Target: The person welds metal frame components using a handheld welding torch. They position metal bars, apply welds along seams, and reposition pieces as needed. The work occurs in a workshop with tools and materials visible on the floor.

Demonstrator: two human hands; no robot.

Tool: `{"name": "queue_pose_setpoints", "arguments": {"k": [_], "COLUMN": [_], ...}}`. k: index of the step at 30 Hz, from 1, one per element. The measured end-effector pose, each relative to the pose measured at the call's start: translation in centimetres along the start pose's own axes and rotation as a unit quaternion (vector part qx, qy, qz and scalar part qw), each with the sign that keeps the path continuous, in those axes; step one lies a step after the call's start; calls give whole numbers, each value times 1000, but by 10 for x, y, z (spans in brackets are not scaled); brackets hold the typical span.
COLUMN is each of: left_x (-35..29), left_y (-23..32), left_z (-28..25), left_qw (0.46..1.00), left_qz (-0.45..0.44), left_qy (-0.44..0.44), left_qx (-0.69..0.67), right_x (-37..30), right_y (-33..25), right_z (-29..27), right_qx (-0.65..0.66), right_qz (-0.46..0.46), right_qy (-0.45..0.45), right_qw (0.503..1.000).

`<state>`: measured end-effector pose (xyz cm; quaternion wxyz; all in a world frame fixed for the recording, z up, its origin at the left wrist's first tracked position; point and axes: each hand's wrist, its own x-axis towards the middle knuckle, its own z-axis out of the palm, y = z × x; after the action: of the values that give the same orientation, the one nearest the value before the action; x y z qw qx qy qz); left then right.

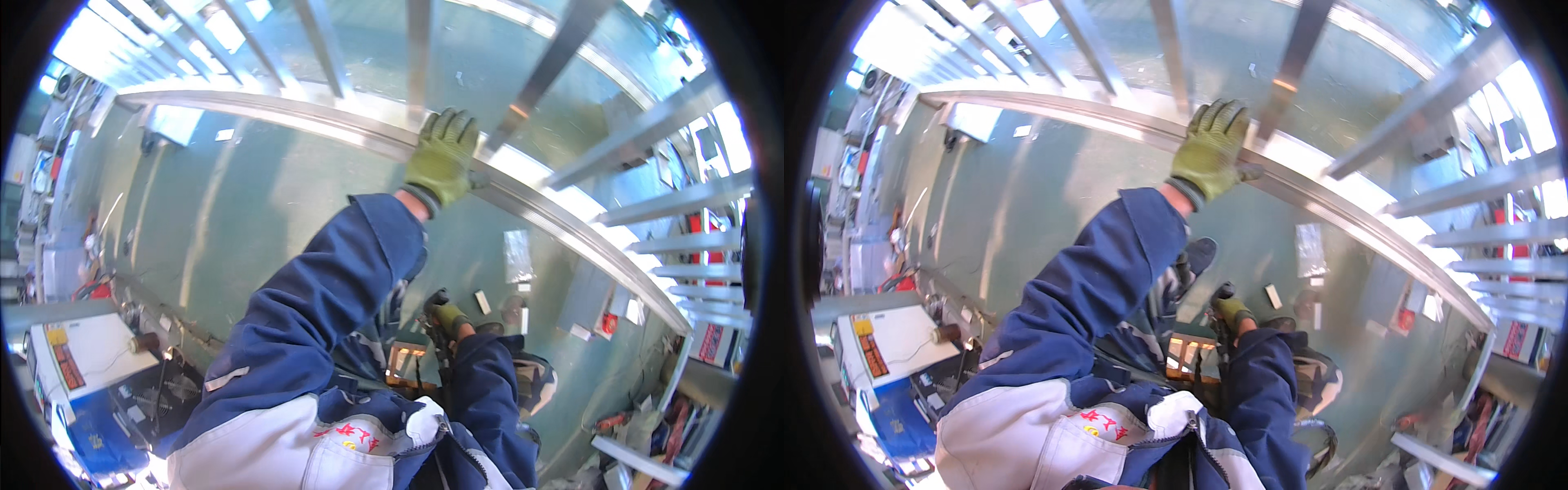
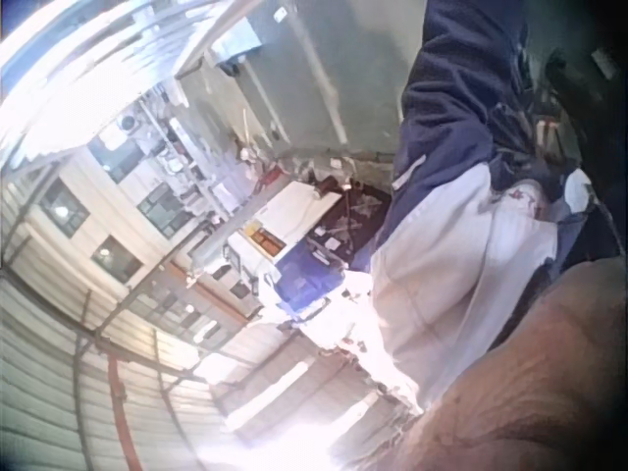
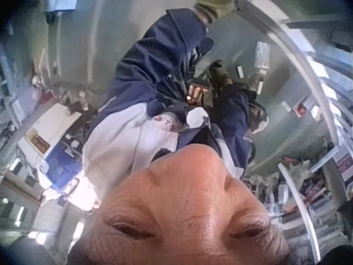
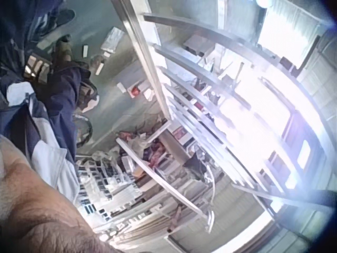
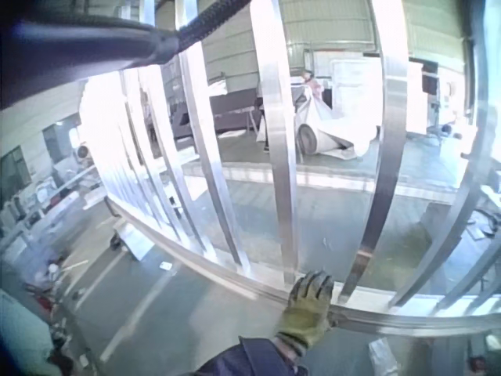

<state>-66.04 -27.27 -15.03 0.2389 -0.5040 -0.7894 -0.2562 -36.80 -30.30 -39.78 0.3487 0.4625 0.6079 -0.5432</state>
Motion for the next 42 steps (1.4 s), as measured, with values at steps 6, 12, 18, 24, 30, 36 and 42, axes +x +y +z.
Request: {"name": "queue_pose_setpoints", "arguments": {"k": [6,12,18,24,30,36,42], "left_x": [-4,9,-18,9,-9,-8,-1], "left_y": [-1,9,-22,12,6,11,10], "left_z": [19,32,44,33,40,41,43], "left_qw": [998,998,997,995,996,997,989], "left_qz": [16,37,46,32,10,11,-39], "left_qy": [-51,-15,-15,-51,-55,-34,9], "left_qx": [-17,-44,-52,-74,-70,-63,-143], "right_x": [-8,-19,14,53,-19,-173,-170], "right_y": [-5,-2,23,36,-43,-171,-278], "right_z": [3,-27,8,-17,-58,-141,-167], "right_qx": [163,43,94,48,-494,121,-55], "right_qz": [86,37,-53,50,-186,-441,-416], "right_qy": [-20,13,-85,-63,-56,455,577], "right_qw": [983,998,990,996,848,764,701]}}
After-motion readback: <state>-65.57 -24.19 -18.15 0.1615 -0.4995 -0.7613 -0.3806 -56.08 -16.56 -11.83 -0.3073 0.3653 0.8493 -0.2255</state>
